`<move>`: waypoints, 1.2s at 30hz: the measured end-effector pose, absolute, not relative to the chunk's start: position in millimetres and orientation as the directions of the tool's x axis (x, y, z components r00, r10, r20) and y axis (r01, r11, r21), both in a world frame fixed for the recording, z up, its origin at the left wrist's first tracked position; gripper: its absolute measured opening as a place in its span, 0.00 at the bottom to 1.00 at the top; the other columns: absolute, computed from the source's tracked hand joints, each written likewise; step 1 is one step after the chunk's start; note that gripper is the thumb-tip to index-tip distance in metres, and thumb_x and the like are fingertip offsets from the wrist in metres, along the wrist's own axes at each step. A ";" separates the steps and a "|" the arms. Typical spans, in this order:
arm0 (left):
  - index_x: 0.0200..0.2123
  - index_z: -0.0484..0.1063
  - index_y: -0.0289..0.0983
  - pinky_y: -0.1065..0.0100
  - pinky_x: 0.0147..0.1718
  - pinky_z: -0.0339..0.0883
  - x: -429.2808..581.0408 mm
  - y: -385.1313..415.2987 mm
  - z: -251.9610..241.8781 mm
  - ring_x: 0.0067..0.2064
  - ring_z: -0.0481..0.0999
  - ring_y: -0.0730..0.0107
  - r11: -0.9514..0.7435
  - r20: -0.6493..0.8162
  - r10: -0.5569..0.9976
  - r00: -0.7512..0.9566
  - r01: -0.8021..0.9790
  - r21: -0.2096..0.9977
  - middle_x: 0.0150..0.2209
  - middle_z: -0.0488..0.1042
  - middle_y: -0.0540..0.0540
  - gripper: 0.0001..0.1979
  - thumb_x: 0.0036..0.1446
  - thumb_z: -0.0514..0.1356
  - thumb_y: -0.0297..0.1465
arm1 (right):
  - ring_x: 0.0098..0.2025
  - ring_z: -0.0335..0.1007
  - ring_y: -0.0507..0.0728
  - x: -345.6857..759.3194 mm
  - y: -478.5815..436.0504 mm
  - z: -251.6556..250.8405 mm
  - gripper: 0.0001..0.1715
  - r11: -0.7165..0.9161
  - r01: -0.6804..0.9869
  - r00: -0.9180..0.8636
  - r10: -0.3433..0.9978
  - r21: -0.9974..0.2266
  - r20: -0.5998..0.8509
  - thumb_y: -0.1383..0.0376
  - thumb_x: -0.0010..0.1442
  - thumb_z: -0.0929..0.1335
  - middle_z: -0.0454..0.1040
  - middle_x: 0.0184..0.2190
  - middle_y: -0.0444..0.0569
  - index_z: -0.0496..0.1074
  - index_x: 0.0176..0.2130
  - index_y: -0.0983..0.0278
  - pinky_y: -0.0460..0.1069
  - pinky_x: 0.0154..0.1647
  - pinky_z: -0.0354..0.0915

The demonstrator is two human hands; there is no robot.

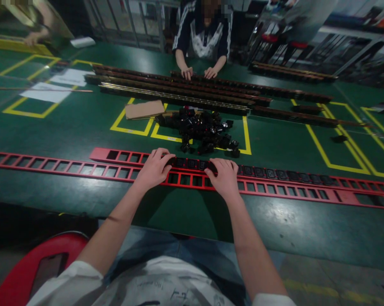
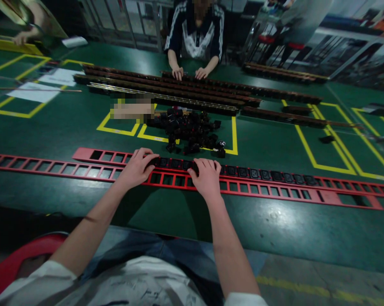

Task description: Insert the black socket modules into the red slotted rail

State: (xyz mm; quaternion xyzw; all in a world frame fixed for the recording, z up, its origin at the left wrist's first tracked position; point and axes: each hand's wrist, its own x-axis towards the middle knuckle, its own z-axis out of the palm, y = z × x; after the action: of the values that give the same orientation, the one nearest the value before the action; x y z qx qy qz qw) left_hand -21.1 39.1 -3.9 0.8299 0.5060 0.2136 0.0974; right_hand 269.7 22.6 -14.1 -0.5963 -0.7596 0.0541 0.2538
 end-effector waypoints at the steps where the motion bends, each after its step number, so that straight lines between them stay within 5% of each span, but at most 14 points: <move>1: 0.59 0.71 0.39 0.47 0.57 0.69 -21.1 38.9 -4.0 0.55 0.67 0.51 -0.465 0.260 0.883 0.391 0.803 0.373 0.54 0.67 0.38 0.20 0.64 0.58 0.29 | 0.58 0.69 0.66 269.6 22.6 -14.1 0.19 0.284 0.878 -0.160 0.933 -0.386 0.322 0.56 0.69 0.65 0.79 0.53 0.55 0.75 0.55 0.60 0.65 0.63 0.52; 7: 0.59 0.71 0.39 0.46 0.54 0.69 -21.2 39.7 -7.9 0.52 0.67 0.49 -0.433 0.264 0.895 0.358 0.839 0.330 0.51 0.67 0.38 0.20 0.65 0.60 0.36 | 0.58 0.69 0.66 269.4 22.4 -13.1 0.20 0.281 0.876 -0.158 0.935 -0.392 0.316 0.55 0.70 0.64 0.79 0.53 0.55 0.75 0.55 0.59 0.65 0.63 0.52; 36: 0.57 0.70 0.38 0.46 0.54 0.67 -20.1 39.0 -5.4 0.52 0.66 0.49 -0.415 0.235 0.907 0.351 0.843 0.343 0.51 0.67 0.38 0.18 0.64 0.58 0.31 | 0.58 0.69 0.66 269.0 22.2 -11.1 0.20 0.273 0.872 -0.155 0.941 -0.405 0.300 0.55 0.69 0.64 0.79 0.53 0.55 0.75 0.55 0.60 0.66 0.64 0.52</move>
State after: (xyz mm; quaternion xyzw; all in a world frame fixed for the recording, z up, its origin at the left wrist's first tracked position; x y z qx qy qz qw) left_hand -20.1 39.0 -5.4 0.8177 0.5348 0.1967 0.0814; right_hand 269.0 22.2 -11.1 -0.5990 -0.7569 0.0681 0.2522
